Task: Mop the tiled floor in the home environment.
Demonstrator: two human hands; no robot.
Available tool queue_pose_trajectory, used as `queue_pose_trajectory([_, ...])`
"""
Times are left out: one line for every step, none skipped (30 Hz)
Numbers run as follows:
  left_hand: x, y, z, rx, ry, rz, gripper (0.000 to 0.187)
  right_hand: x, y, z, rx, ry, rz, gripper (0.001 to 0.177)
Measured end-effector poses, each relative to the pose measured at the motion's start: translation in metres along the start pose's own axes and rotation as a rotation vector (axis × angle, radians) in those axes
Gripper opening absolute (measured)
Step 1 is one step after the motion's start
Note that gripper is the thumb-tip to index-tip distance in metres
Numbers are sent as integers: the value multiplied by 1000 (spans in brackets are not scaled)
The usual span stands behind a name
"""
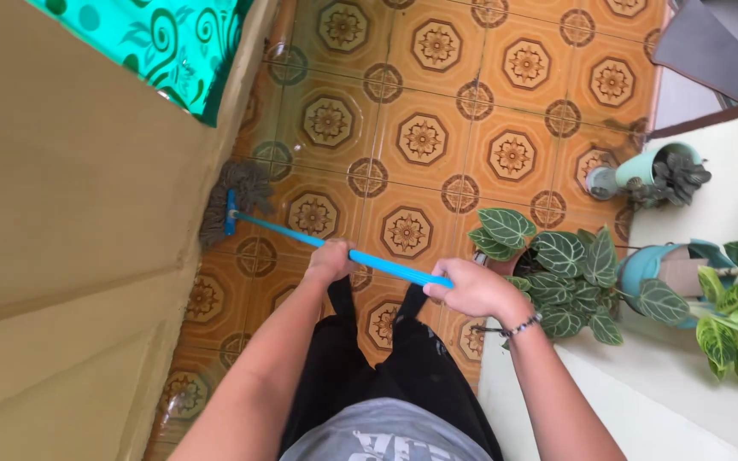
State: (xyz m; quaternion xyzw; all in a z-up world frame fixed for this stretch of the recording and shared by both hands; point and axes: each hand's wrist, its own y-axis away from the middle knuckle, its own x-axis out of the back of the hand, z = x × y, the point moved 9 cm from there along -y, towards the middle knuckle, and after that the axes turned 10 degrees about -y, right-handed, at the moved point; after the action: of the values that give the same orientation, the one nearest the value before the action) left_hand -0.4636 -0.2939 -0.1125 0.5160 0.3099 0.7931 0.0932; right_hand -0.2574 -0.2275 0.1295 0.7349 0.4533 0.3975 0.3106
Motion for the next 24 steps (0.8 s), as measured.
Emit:
queue_pose_trajectory([-3, -3, -3, 11, 5, 3, 23, 1, -5, 1, 5, 9, -8, 34])
queue_pose_trajectory([-6, -4, 0, -20, 18, 32, 21, -2, -6, 10, -54, -85, -44, 33])
queue_pose_trajectory([-8, -5, 4, -51, 31, 61, 20, -5, -5, 20, -114, -179, -81, 32])
queue_pose_trajectory([-20, -3, 14, -57, 35, 57, 20, -9, -8, 41, -122, -179, -77, 32])
queue_pose_trajectory([-34, -1, 22, -31, -14, 34, 20, -12, -11, 57, -59, -145, -73, 31])
queue_pose_trajectory([-39, -11, 30, -7, -65, 27, 19, -6, -20, 69, 14, -105, -59, 32])
queue_pose_trajectory([-40, -18, 48, -17, -64, 39, 19, 5, -15, 82, 17, -101, -44, 32])
queue_pose_trajectory([-46, -18, 62, -2, -108, 24, 20, 12, -7, 93, 80, -29, -4, 32])
queue_pose_trajectory([-54, -17, 76, 13, -153, 9, 22, 18, 2, 105, 142, 43, 37, 32])
queue_pose_trajectory([-65, -14, 97, -4, -165, -5, 22, 24, 18, 123, 128, 24, 43, 32])
queue_pose_trajectory([-72, -9, 123, -68, -225, 54, 25, 31, 34, 145, 80, 33, 67, 33])
queue_pose_trajectory([-79, -4, 155, -140, -283, 114, 28, 39, 53, 170, 29, 40, 95, 33])
queue_pose_trajectory([-62, 14, 190, -164, -292, 102, 28, 47, 77, 188, 12, 18, 104, 33])
queue_pose_trajectory([-47, 32, 229, -226, -233, 68, 39, 61, 101, 207, -17, 32, 160, 32])
queue_pose_trajectory([-30, 52, 266, -287, -174, 32, 52, 74, 127, 224, -46, 47, 215, 31])
queue_pose_trajectory([-30, 57, 298, -308, -181, 31, 52, 84, 154, 222, -56, 35, 231, 31])
queue_pose_trajectory([-32, 63, 329, -343, -186, 6, 42, 100, 184, 223, -124, 101, 311, 30])
queue_pose_trajectory([-35, 72, 358, -375, -191, -21, 33, 114, 213, 222, -191, 169, 387, 29])
queue_pose_trajectory([-37, 74, 381, -392, -198, -23, 33, 121, 234, 209, -202, 157, 398, 29])
queue_pose_trajectory([-38, 80, 407, -440, -85, -20, 28, 129, 258, 202, -290, 153, 432, 31])
queue_pose_trajectory([-38, 86, 431, -487, 29, -18, 25, 137, 282, 193, -378, 148, 466, 33])
queue_pose_trajectory([-36, 88, 445, -494, 30, -15, 25, 138, 289, 178, -381, 148, 473, 33])
queue_pose_trajectory([-34, 90, 457, -507, 89, -28, 26, 140, 300, 167, -480, 248, 488, 31])
queue_pose_trajectory([-30, 90, 468, -513, 149, -37, 30, 144, 308, 153, -574, 354, 497, 29])
